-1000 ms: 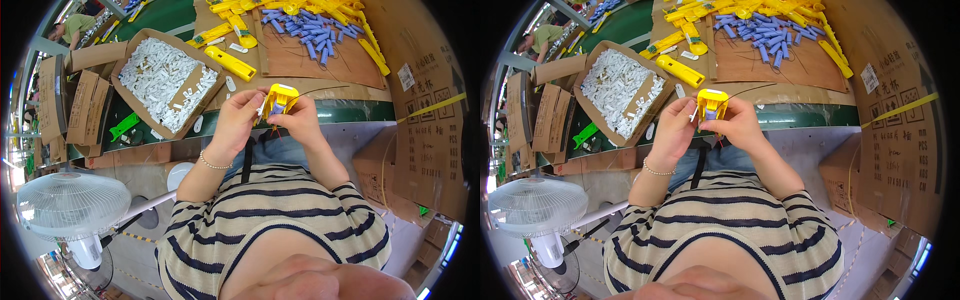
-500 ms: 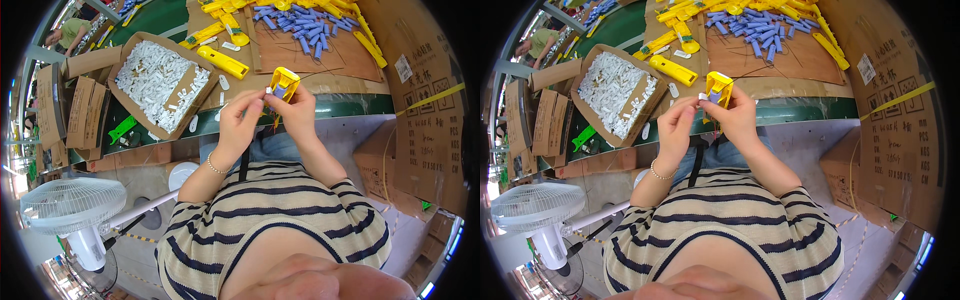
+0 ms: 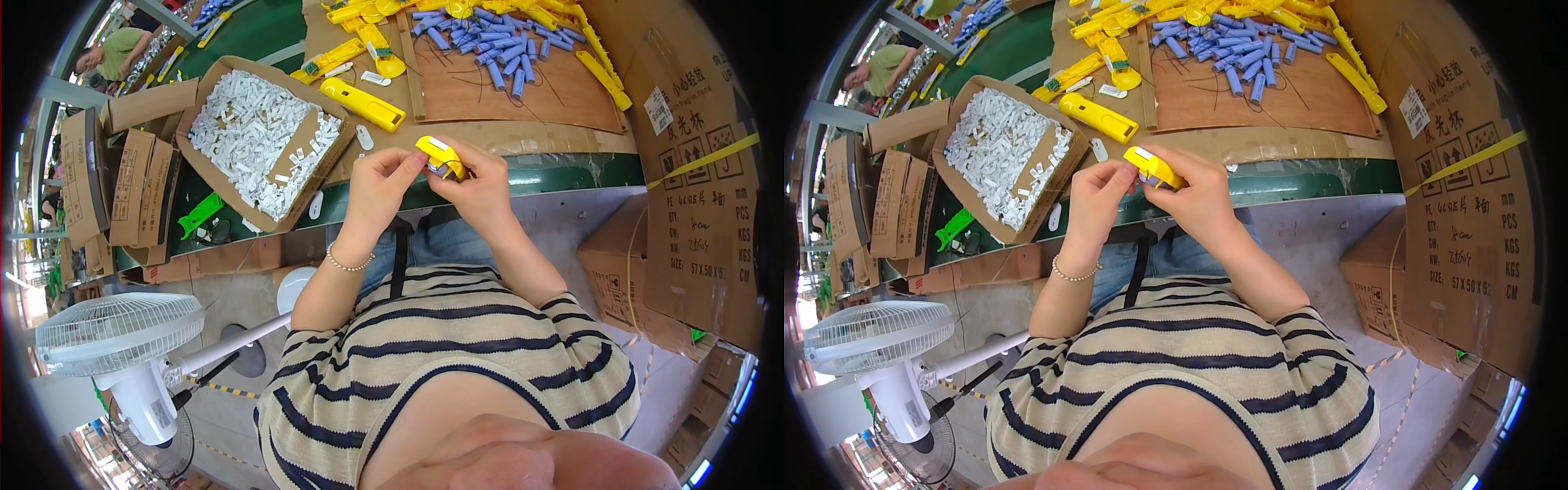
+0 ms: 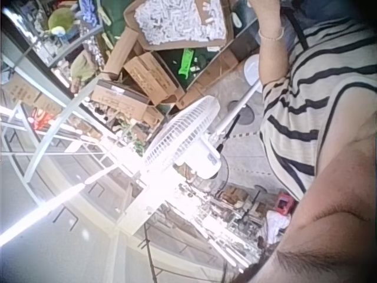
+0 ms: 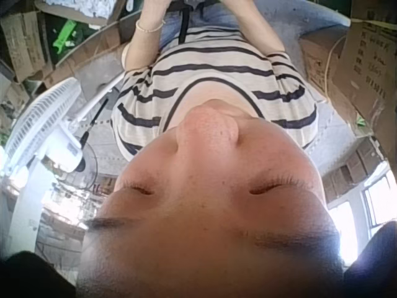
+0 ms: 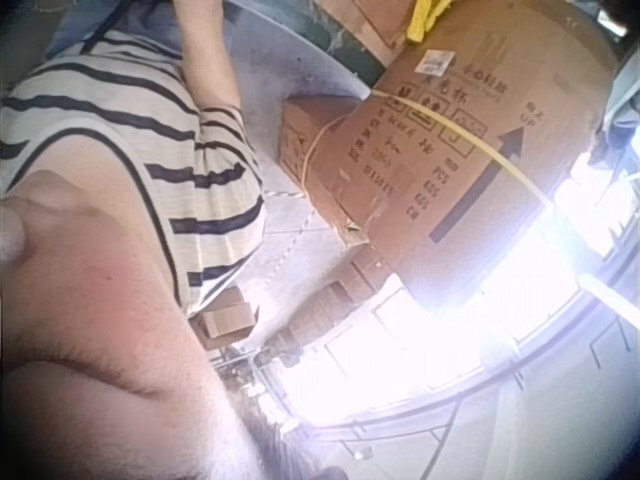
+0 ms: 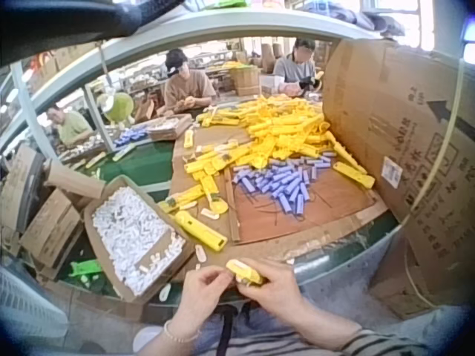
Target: The person assembles flashlights by inserting batteries into plastic casings, attaching covers from a box, and fitting the components together by hand.
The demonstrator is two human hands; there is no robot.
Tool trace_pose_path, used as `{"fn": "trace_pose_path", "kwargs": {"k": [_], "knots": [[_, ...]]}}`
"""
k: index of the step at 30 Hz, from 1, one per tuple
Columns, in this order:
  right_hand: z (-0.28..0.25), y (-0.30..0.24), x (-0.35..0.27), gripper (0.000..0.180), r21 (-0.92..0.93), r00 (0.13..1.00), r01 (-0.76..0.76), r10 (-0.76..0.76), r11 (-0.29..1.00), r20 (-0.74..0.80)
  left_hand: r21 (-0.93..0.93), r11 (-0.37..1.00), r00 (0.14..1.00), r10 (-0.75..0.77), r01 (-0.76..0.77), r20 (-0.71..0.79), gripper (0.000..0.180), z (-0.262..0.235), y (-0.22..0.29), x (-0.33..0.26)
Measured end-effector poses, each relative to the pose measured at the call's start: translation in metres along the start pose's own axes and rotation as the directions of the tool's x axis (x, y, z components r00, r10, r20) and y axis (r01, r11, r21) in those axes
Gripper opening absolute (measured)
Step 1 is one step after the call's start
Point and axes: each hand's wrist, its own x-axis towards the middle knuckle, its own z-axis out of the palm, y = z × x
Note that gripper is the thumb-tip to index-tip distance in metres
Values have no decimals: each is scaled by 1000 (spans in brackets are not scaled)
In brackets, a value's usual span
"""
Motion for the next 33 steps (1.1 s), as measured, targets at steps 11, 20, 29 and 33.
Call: {"fn": "trace_pose_path", "kwargs": {"k": [11,20,29,33], "knots": [[-3,22,0,38,224,955,-295,294,929,39,129,984,969,144,-119,-200,19,-15,5,-4],[8,1,0,42,-18,975,-189,189,982,117,445,860,870,401,-250,-286,14,11,-3,-5],[13,10,-4,41,-19,979,-196,197,980,61,472,821,846,473,-321,-247,12,16,-8,-1],[9,10,-2,39,33,971,-225,222,974,91,594,730,846,513,-338,-149,12,7,1,3]]}}
